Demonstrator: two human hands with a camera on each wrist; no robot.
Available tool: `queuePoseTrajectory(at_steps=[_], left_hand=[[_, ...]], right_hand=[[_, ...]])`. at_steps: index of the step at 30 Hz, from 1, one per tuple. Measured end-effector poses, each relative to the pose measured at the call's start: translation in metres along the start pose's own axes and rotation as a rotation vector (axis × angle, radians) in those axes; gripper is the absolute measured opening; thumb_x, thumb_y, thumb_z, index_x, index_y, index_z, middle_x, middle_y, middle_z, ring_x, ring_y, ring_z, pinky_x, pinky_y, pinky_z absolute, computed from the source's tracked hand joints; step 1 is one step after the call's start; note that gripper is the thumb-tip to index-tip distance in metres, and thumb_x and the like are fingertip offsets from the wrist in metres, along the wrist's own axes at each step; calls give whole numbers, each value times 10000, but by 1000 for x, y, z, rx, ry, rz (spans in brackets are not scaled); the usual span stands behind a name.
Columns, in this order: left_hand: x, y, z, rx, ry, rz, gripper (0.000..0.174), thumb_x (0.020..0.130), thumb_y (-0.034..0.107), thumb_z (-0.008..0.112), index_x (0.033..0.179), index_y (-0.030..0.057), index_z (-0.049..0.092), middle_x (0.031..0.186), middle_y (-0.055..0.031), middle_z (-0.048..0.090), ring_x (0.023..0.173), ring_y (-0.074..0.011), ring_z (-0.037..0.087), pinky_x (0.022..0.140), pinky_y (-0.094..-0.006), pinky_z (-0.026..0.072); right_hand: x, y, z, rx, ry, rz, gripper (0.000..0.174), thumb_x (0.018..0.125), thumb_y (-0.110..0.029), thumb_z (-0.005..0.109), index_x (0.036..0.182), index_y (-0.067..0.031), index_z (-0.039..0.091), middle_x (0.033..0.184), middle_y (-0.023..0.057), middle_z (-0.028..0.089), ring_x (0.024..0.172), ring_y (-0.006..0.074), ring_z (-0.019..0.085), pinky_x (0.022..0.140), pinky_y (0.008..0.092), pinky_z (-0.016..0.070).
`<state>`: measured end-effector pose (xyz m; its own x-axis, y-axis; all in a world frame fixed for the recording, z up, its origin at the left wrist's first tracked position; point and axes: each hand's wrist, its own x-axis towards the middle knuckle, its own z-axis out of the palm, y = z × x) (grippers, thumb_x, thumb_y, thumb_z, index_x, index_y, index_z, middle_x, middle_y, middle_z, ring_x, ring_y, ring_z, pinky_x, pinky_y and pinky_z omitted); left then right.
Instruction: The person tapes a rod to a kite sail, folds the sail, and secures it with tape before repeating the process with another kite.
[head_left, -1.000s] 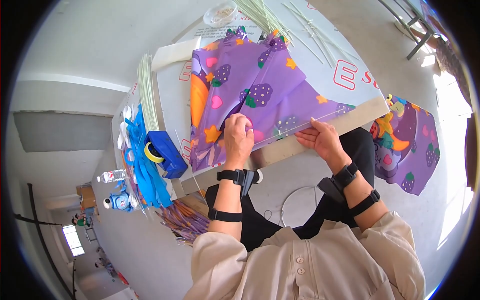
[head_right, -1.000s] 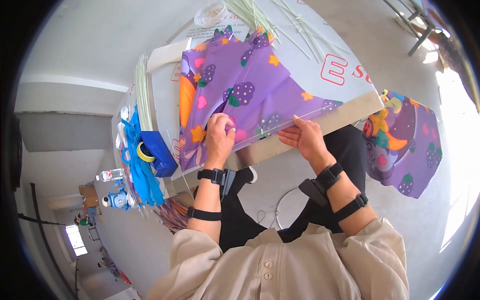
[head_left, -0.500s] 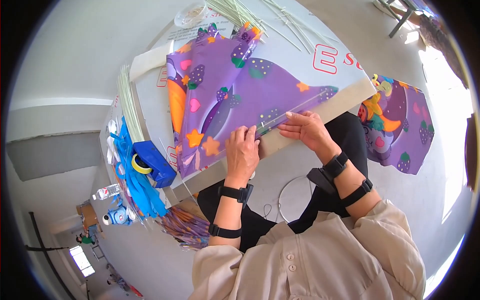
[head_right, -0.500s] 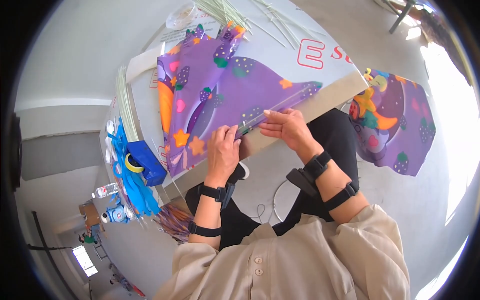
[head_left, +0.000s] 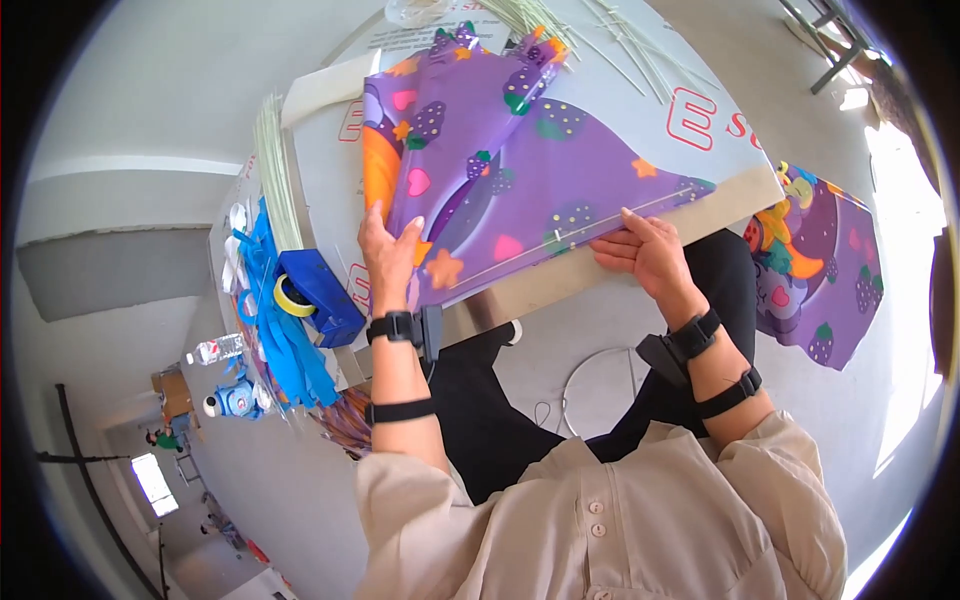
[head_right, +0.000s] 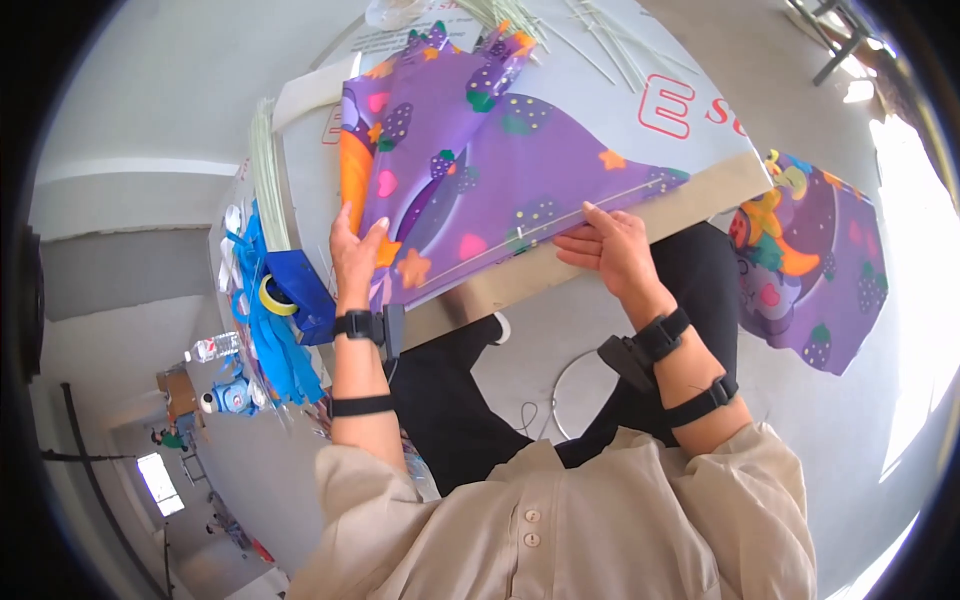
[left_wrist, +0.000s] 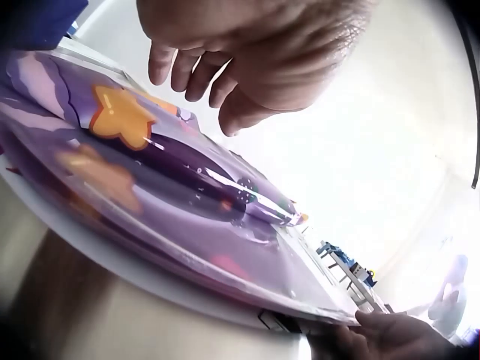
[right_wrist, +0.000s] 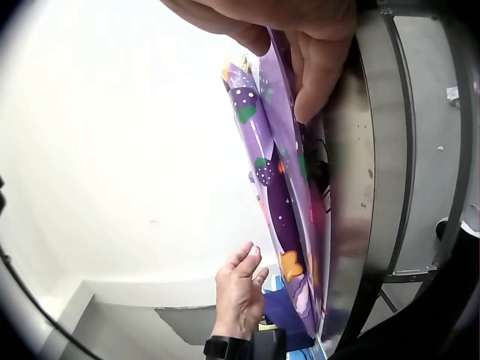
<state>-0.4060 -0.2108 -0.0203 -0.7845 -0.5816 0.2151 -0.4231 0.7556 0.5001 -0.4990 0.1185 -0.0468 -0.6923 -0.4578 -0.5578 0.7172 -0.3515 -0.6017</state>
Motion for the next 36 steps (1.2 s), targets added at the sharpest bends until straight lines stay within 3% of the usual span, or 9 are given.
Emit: queuePoseTrajectory(at_steps=[3,10,14,15,18,19,27,31,36], left_hand=[[29,2,-3,-227,-252,-255,891,624,176,811,1333,-78,336,1298,-267,442,1209,-338,446,1018,-373,354],[55,-9,12,-463,-352,-511,888,597,137,835,1306,-111,363,1235,-225,503,1129,-269,517,940,-324,420],[59,-5,7,-445,-436,-464,557,610,52,802,1091,-79,552,959,-138,624,854,-218,624,796,-303,485],[56,-7,9,-523,-424,-415,362,611,19,778,928,-34,611,818,-77,630,716,-170,610,687,-291,483],[47,-5,11,-315,-299,-261,246,607,6,753,814,1,622,740,-43,620,647,-131,573,610,-276,455],[42,-7,12,-223,-247,-138,258,607,68,741,815,-3,607,715,-109,621,617,-194,579,611,-334,454],[-38,44,7,-252,-102,-29,284,622,27,727,834,-10,541,753,-128,566,659,-251,558,622,-345,457],[-65,50,19,-47,-108,357,360,579,9,739,859,51,518,840,-96,541,847,-311,532,740,-412,425],[-74,53,19,7,-86,404,354,586,52,735,872,47,527,880,-108,541,896,-300,527,780,-405,419]], right_hand=[[0,2,-1,-63,25,-10,349,922,-219,511,984,124,531,938,231,625,838,304,660,700,373,579],[2,3,0,-108,31,-1,356,928,-221,501,976,131,522,935,221,620,837,301,660,681,367,582],[3,3,-2,-119,29,-2,354,929,-221,499,975,130,522,938,224,620,834,301,662,671,360,582],[4,3,-2,-119,31,7,353,929,-222,499,975,128,523,941,224,621,832,301,662,668,358,582],[4,4,-3,-93,29,18,347,928,-223,502,979,119,526,945,221,622,826,301,663,665,358,582],[4,4,-3,-95,32,18,347,928,-223,502,979,119,526,945,221,622,826,301,663,665,358,582],[3,4,-5,-82,-5,26,321,936,-208,485,1001,104,520,973,217,621,873,306,655,705,374,574],[5,5,-10,-88,-21,35,285,930,-174,486,1002,99,526,999,220,621,884,307,653,739,374,567],[3,5,-12,-23,-84,28,241,896,-100,516,1042,92,526,1029,217,617,927,305,643,796,391,548]])
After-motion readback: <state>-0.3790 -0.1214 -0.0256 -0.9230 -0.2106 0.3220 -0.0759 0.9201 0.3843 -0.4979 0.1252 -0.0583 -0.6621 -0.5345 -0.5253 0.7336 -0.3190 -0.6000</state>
